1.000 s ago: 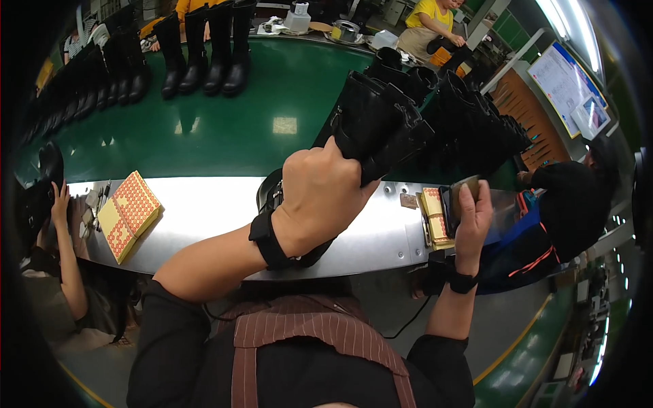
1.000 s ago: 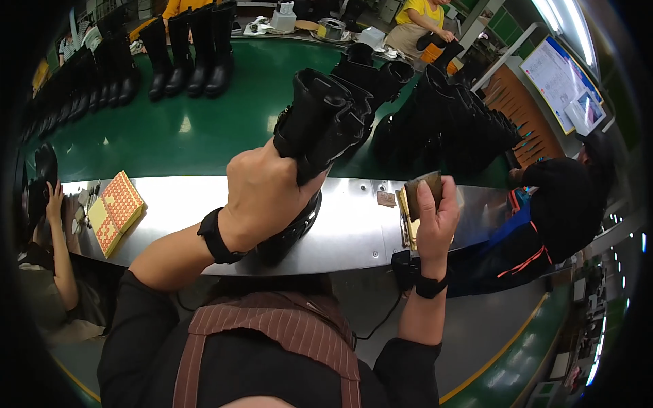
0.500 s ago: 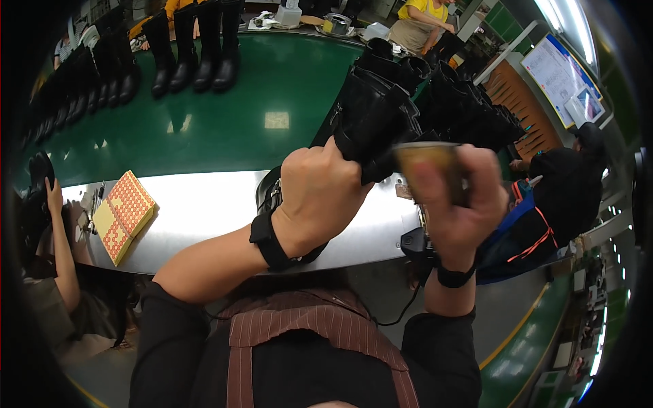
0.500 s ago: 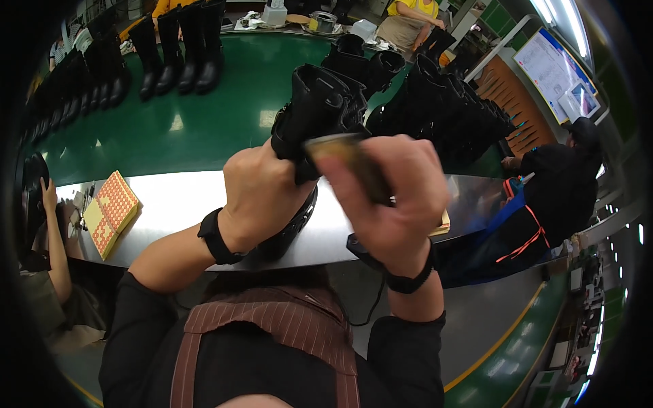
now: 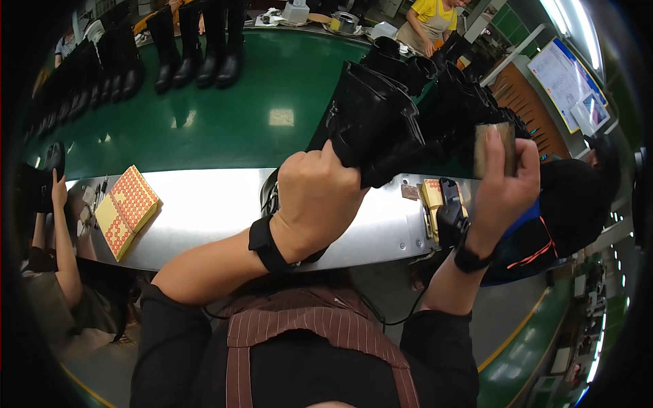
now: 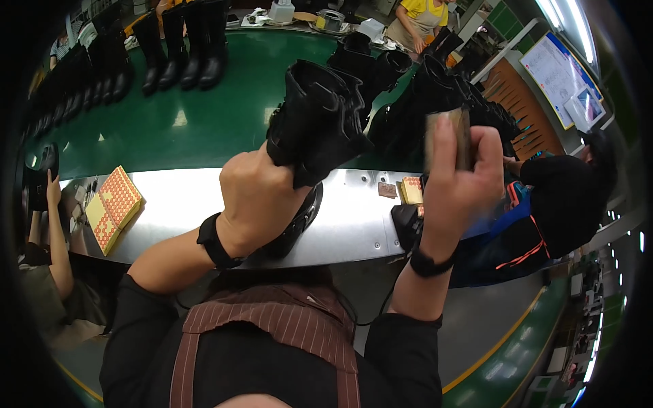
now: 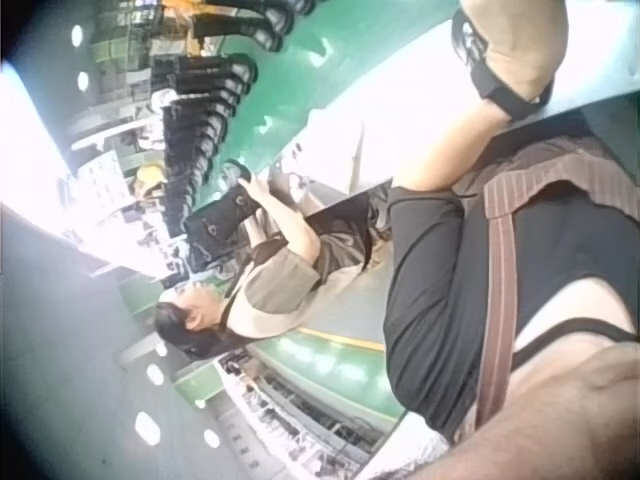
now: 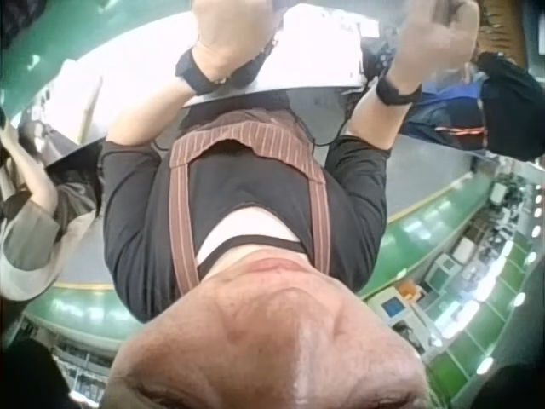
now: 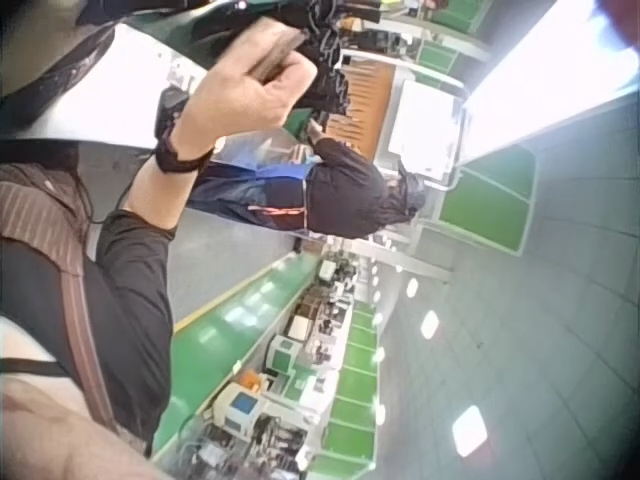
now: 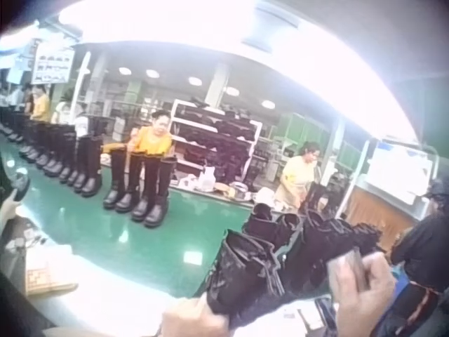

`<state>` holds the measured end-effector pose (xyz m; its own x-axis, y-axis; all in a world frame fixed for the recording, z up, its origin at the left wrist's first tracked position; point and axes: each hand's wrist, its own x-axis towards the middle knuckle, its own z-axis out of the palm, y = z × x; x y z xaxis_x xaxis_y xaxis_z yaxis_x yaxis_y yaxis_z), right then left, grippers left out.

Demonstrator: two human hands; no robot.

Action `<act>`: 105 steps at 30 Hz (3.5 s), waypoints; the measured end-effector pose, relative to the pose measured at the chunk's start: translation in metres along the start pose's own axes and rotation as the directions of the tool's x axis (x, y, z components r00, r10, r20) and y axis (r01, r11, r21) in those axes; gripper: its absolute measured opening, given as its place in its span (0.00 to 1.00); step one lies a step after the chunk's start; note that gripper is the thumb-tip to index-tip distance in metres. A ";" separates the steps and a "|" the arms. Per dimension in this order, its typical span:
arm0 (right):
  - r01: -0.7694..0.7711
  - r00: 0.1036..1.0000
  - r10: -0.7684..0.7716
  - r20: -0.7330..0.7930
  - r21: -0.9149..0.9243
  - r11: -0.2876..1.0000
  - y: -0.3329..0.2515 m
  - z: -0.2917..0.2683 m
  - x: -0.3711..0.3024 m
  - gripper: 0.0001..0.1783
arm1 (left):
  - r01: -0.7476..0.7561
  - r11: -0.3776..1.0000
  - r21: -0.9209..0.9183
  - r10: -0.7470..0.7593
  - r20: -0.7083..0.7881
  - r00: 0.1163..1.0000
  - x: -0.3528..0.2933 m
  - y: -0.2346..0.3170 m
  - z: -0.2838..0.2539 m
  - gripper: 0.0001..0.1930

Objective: The worker is inspecting finished black boots on a conveyor belt, checking the zippers, and lining them up.

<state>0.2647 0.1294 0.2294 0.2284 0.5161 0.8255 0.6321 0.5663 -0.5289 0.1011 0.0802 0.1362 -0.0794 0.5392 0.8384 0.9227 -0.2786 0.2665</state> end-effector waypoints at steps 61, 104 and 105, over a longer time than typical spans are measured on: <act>-0.340 0.786 0.050 0.616 0.363 0.867 0.024 0.001 -0.031 0.20 | 0.120 0.989 -0.090 -0.083 0.339 0.937 -0.001 -0.056 -0.071 0.16; 0.252 0.580 -0.421 0.697 0.338 0.907 -0.023 0.069 -0.143 0.18 | -0.297 0.949 -0.101 0.292 0.632 0.717 -0.009 -0.074 -0.208 0.10; 0.213 0.597 -0.424 0.681 0.375 0.902 -0.019 0.072 -0.144 0.18 | -0.286 0.951 -0.118 0.297 0.605 0.738 -0.014 -0.075 -0.208 0.10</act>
<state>0.1665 0.0901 0.1067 -0.6357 0.5056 0.5833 0.3416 0.8619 -0.3748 -0.0450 -0.0715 0.2032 0.4440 0.7965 0.4105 0.8556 -0.5130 0.0698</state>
